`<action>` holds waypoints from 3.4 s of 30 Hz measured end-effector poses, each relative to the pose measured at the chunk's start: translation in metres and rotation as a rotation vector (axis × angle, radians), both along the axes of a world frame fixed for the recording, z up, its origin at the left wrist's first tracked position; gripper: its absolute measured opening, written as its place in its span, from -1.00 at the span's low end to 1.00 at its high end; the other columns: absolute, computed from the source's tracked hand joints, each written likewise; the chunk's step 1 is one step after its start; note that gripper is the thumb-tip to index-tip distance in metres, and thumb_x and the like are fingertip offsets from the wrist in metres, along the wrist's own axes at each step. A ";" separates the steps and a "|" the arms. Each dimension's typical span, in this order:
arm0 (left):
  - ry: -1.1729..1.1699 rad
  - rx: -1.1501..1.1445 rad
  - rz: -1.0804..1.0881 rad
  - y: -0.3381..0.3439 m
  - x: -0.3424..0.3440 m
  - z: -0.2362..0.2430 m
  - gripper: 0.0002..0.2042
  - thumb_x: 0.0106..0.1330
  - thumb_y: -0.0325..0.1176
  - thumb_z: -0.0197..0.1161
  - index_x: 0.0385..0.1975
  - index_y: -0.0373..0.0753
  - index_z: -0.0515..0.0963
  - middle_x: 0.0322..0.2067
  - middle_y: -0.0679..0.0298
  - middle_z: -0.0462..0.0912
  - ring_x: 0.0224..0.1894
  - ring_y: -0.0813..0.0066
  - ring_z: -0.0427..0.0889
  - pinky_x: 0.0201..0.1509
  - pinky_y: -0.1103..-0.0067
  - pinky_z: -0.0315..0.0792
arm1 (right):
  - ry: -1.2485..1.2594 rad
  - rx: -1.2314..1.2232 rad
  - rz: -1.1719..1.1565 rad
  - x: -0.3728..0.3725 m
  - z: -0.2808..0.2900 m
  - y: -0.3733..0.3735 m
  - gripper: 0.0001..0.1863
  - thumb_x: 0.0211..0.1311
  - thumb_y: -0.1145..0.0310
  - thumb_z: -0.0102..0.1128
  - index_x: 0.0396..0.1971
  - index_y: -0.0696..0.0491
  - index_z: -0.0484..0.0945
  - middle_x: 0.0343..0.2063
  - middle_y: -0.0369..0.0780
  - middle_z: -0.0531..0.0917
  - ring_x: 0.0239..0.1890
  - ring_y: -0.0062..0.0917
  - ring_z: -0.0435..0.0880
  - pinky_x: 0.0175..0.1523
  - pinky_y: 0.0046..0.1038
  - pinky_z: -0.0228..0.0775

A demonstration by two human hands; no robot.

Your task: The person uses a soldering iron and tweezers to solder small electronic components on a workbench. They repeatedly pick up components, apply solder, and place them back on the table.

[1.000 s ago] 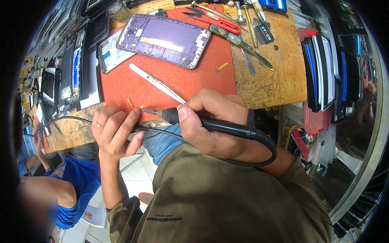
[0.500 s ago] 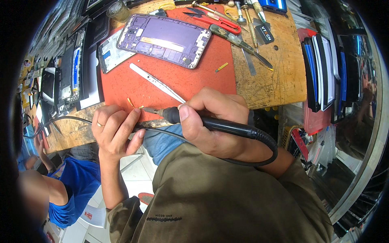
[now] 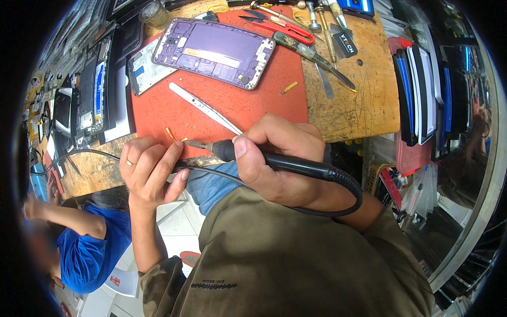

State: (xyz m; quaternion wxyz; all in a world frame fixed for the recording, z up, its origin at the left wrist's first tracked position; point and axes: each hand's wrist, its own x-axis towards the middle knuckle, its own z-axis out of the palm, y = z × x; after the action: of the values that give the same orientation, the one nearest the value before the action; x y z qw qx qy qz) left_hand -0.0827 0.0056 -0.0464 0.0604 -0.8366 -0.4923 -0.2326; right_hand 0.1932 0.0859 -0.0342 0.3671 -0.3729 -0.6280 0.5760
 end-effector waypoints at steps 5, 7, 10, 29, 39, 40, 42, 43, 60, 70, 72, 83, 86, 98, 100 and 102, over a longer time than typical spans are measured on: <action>-0.003 -0.002 0.001 0.000 0.000 0.000 -0.61 0.10 -0.12 0.45 -0.19 -0.29 0.82 -0.38 0.25 0.59 -0.24 0.22 0.64 -0.12 0.29 0.51 | -0.005 0.045 -0.002 -0.001 -0.002 0.001 -0.82 0.46 0.40 0.38 -0.37 0.12 0.63 -0.63 -0.31 0.64 -0.58 -0.76 0.61 -0.47 -0.53 0.42; -0.004 -0.002 0.002 0.000 0.000 0.000 -0.61 0.11 -0.12 0.45 -0.19 -0.29 0.83 -0.38 0.25 0.59 -0.24 0.22 0.64 -0.13 0.29 0.51 | -0.009 0.042 -0.001 -0.001 -0.002 0.001 -0.81 0.46 0.39 0.37 -0.38 0.12 0.62 -0.63 -0.31 0.63 -0.59 -0.76 0.60 -0.48 -0.52 0.42; -0.006 0.000 0.000 0.000 0.000 -0.001 -0.61 0.11 -0.12 0.45 -0.19 -0.29 0.83 -0.38 0.25 0.59 -0.24 0.22 0.64 -0.13 0.29 0.51 | -0.016 0.035 -0.001 -0.001 -0.001 0.000 -0.80 0.46 0.38 0.38 -0.38 0.11 0.62 -0.64 -0.31 0.62 -0.59 -0.75 0.59 -0.48 -0.51 0.42; -0.004 0.005 -0.004 -0.001 -0.001 -0.001 -0.60 0.15 -0.10 0.43 -0.17 -0.29 0.83 -0.38 0.25 0.57 -0.24 0.22 0.63 -0.13 0.29 0.50 | -0.044 0.040 0.044 0.001 0.001 0.002 -0.80 0.51 0.39 0.30 -0.35 0.15 0.60 -0.60 -0.27 0.64 -0.58 -0.72 0.60 -0.44 -0.51 0.45; -0.004 0.018 -0.003 -0.001 0.000 -0.002 -0.59 0.15 -0.08 0.43 -0.17 -0.30 0.83 -0.39 0.26 0.57 -0.25 0.22 0.63 -0.14 0.29 0.50 | 0.008 0.002 -0.001 0.000 -0.001 -0.001 -0.81 0.47 0.39 0.37 -0.37 0.12 0.62 -0.62 -0.31 0.65 -0.57 -0.76 0.61 -0.46 -0.52 0.43; -0.003 0.019 -0.005 -0.001 0.000 -0.002 -0.59 0.15 -0.08 0.43 -0.17 -0.30 0.83 -0.39 0.26 0.56 -0.25 0.22 0.63 -0.14 0.29 0.50 | 0.004 0.017 -0.003 -0.001 -0.001 -0.001 -0.82 0.46 0.40 0.37 -0.37 0.12 0.62 -0.62 -0.31 0.65 -0.57 -0.76 0.62 -0.46 -0.52 0.43; -0.005 0.020 -0.007 -0.001 0.000 -0.002 -0.59 0.15 -0.08 0.43 -0.17 -0.30 0.83 -0.40 0.26 0.56 -0.25 0.22 0.63 -0.15 0.29 0.50 | 0.005 0.024 -0.007 -0.001 -0.001 0.000 -0.83 0.46 0.41 0.38 -0.37 0.12 0.62 -0.62 -0.31 0.65 -0.57 -0.76 0.62 -0.46 -0.53 0.43; -0.004 0.020 -0.006 -0.001 0.000 -0.001 -0.59 0.15 -0.08 0.43 -0.17 -0.30 0.84 -0.40 0.26 0.56 -0.25 0.23 0.63 -0.15 0.29 0.50 | -0.001 0.033 -0.005 -0.001 -0.001 0.000 -0.83 0.45 0.41 0.38 -0.37 0.12 0.62 -0.62 -0.31 0.65 -0.57 -0.76 0.62 -0.46 -0.53 0.43; -0.019 0.042 -0.013 -0.003 -0.002 -0.002 -0.58 0.12 -0.13 0.43 -0.14 -0.31 0.85 -0.39 0.25 0.58 -0.27 0.23 0.64 -0.19 0.31 0.48 | 0.058 -0.034 -0.062 0.004 -0.005 -0.004 -0.82 0.48 0.38 0.34 -0.36 0.12 0.63 -0.61 -0.31 0.64 -0.57 -0.74 0.59 -0.43 -0.51 0.41; -0.075 0.053 0.003 -0.002 0.000 0.001 -0.71 0.14 -0.27 0.49 -0.18 -0.25 0.79 -0.34 0.27 0.67 -0.28 0.27 0.68 -0.20 0.37 0.47 | 0.080 0.050 0.010 0.006 -0.013 -0.003 -0.83 0.59 0.46 0.15 -0.28 0.21 0.54 -0.55 -0.23 0.64 -0.52 -0.68 0.61 -0.36 -0.50 0.51; -0.118 0.072 0.018 -0.001 0.001 0.000 -0.74 0.11 -0.37 0.52 -0.19 -0.24 0.77 -0.33 0.26 0.69 -0.28 0.26 0.69 -0.19 0.37 0.47 | 0.235 0.006 -0.086 0.001 -0.017 -0.006 -0.82 0.54 0.42 0.29 -0.34 0.15 0.62 -0.60 -0.34 0.65 -0.54 -0.78 0.58 -0.43 -0.56 0.40; -0.543 0.048 0.591 -0.018 0.029 0.009 -0.82 0.37 -0.61 0.47 -0.12 -0.31 0.63 -0.23 0.16 0.72 -0.26 0.34 0.71 -0.14 0.44 0.58 | 0.110 0.220 -0.072 0.030 -0.008 -0.011 -0.84 0.61 0.45 0.09 -0.18 0.25 0.52 -0.49 -0.16 0.62 -0.51 -0.60 0.59 -0.34 -0.43 0.59; -0.465 -0.129 0.490 -0.014 0.035 0.021 -0.80 0.36 -0.63 0.46 -0.09 -0.30 0.64 -0.19 0.14 0.73 -0.26 0.31 0.74 -0.17 0.44 0.59 | 0.147 0.273 -0.185 0.029 -0.015 -0.007 -0.85 0.61 0.47 0.07 -0.12 0.27 0.53 -0.47 -0.15 0.61 -0.50 -0.60 0.60 -0.33 -0.41 0.62; -0.071 -0.337 0.292 0.017 0.060 0.050 -0.75 0.36 -0.62 0.25 0.00 -0.31 0.55 -0.20 0.03 0.69 -0.19 -0.05 0.65 -0.08 0.15 0.54 | 0.248 0.313 -0.170 0.035 -0.033 0.022 -0.83 0.64 0.44 0.09 -0.09 0.26 0.55 -0.45 -0.19 0.61 -0.47 -0.61 0.62 -0.31 -0.47 0.59; -0.144 -0.411 0.325 0.020 0.057 0.050 -0.75 0.37 -0.63 0.27 0.01 -0.31 0.53 -0.21 0.08 0.69 -0.24 0.12 0.66 -0.11 0.28 0.56 | 0.251 0.311 -0.165 0.036 -0.034 0.022 -0.83 0.64 0.44 0.08 -0.09 0.26 0.55 -0.46 -0.19 0.61 -0.48 -0.62 0.61 -0.32 -0.47 0.59; -0.365 -0.484 0.395 0.023 0.052 0.048 -0.75 0.39 -0.64 0.27 0.02 -0.32 0.52 -0.23 0.16 0.67 -0.27 0.34 0.65 -0.13 0.43 0.56 | 0.235 0.310 -0.159 0.037 -0.035 0.023 -0.83 0.64 0.44 0.08 -0.09 0.26 0.55 -0.46 -0.19 0.62 -0.48 -0.62 0.61 -0.32 -0.47 0.59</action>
State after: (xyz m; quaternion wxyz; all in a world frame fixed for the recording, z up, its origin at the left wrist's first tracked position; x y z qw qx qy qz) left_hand -0.0309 0.0286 0.0016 -0.1844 -0.6602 -0.6879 -0.2385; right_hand 0.2305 0.1086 -0.0688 0.5353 -0.2905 -0.6305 0.4812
